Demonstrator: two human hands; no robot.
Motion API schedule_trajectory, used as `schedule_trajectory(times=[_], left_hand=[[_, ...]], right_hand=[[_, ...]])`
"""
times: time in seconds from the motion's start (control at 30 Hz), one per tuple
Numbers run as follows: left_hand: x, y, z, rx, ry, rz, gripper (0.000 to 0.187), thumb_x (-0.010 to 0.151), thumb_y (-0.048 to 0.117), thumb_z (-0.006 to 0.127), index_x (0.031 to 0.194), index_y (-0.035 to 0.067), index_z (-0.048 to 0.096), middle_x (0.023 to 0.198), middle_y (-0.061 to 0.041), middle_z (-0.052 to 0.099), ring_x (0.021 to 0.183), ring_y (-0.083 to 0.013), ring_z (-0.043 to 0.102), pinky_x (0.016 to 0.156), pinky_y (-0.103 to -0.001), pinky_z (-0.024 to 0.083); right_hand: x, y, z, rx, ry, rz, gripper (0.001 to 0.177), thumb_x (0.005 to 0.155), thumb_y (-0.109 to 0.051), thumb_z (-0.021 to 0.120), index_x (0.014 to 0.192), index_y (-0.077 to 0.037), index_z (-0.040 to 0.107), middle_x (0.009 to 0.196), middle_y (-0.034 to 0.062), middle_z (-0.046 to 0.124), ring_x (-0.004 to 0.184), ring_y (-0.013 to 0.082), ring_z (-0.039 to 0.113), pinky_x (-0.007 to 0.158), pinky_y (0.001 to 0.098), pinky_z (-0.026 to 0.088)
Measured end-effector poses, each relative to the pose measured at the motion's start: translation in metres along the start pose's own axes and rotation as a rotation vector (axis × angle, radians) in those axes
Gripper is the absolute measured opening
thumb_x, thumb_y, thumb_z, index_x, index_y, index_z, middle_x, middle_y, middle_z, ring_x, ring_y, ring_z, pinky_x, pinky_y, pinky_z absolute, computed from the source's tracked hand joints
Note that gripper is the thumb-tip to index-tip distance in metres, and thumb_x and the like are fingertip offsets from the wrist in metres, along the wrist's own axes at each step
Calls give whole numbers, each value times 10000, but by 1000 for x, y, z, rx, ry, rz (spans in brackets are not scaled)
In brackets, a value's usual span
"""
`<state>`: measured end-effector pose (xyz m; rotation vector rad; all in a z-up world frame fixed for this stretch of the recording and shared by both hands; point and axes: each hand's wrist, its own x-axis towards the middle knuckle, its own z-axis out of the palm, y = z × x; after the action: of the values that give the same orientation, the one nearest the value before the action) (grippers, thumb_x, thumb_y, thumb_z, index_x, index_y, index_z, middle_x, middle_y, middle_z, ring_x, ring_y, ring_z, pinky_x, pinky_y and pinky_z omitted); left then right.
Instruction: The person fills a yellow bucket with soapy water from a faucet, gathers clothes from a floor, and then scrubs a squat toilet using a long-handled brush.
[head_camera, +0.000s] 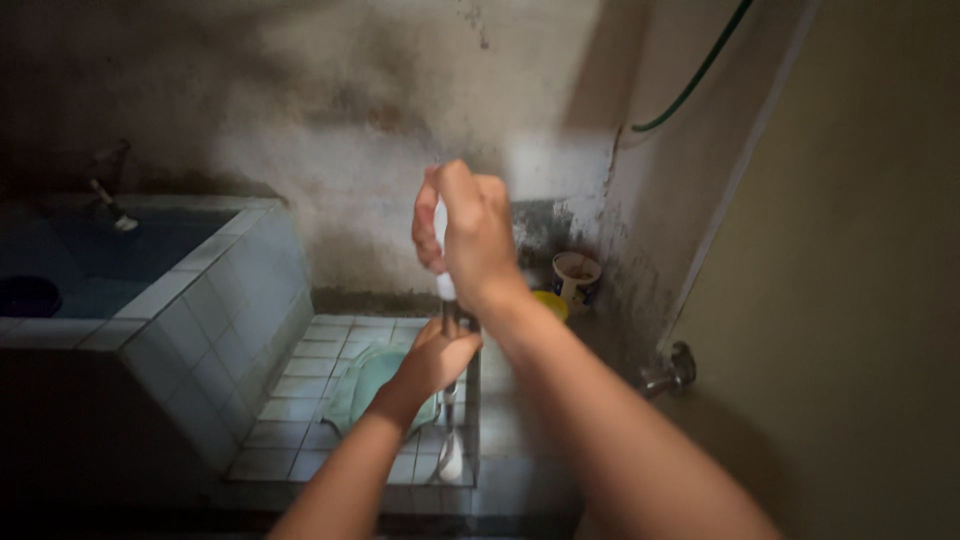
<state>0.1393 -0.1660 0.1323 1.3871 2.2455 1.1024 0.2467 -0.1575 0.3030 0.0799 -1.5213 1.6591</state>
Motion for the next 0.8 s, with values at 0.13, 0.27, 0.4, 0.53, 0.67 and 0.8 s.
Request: schedule_trajectory(times=[0.13, 0.27, 0.4, 0.53, 0.67, 0.8], left_hand=[[3, -25, 3, -94, -6, 63, 396, 908, 315, 591, 1211, 88, 707, 1155, -164, 745, 1131, -273, 692, 997, -415, 501], [8, -86, 30, -960, -174, 258, 476, 896, 322, 602, 1314, 94, 606, 1255, -133, 693, 1199, -253, 657, 1023, -406, 507], [27, -118, 35, -1156, -238, 320, 466, 895, 336, 602, 1276, 70, 633, 1214, -126, 714, 1168, -241, 674, 1006, -390, 516], [13, -111, 14, -1019, -301, 334, 463, 894, 349, 602, 1238, 45, 660, 1173, -119, 735, 1136, -229, 691, 988, -375, 524], [5, -77, -24, -245, -148, 180, 394, 876, 304, 596, 1128, 41, 746, 1045, -89, 809, 1046, -198, 744, 928, -348, 545], [-5, -61, -33, 29, -81, -78, 398, 930, 341, 624, 975, -43, 717, 835, -181, 687, 859, -307, 670, 833, -444, 520]], right_hand=[[-6, 21, 8, -117, 50, -51, 482, 935, -328, 501, 572, -17, 564, 510, 87, 546, 403, 163, 486, 399, 324, 366], [-29, 70, 0, -371, -55, -335, 475, 982, -319, 428, 605, -71, 577, 534, 13, 559, 495, 96, 536, 481, 267, 390], [-52, 103, 15, 19, -142, -114, 336, 976, -184, 468, 663, -67, 503, 600, -1, 450, 528, 101, 380, 461, 276, 299], [-25, 75, 29, -163, -78, -59, 404, 969, -249, 429, 601, -84, 420, 527, 2, 411, 431, 108, 361, 381, 269, 277], [-6, 34, 33, -26, -12, -21, 384, 914, -245, 434, 597, -39, 504, 510, 46, 472, 429, 133, 430, 395, 295, 321], [-8, 31, 33, 105, 11, -19, 391, 931, -232, 436, 595, -35, 464, 511, 50, 441, 432, 127, 374, 398, 295, 277]])
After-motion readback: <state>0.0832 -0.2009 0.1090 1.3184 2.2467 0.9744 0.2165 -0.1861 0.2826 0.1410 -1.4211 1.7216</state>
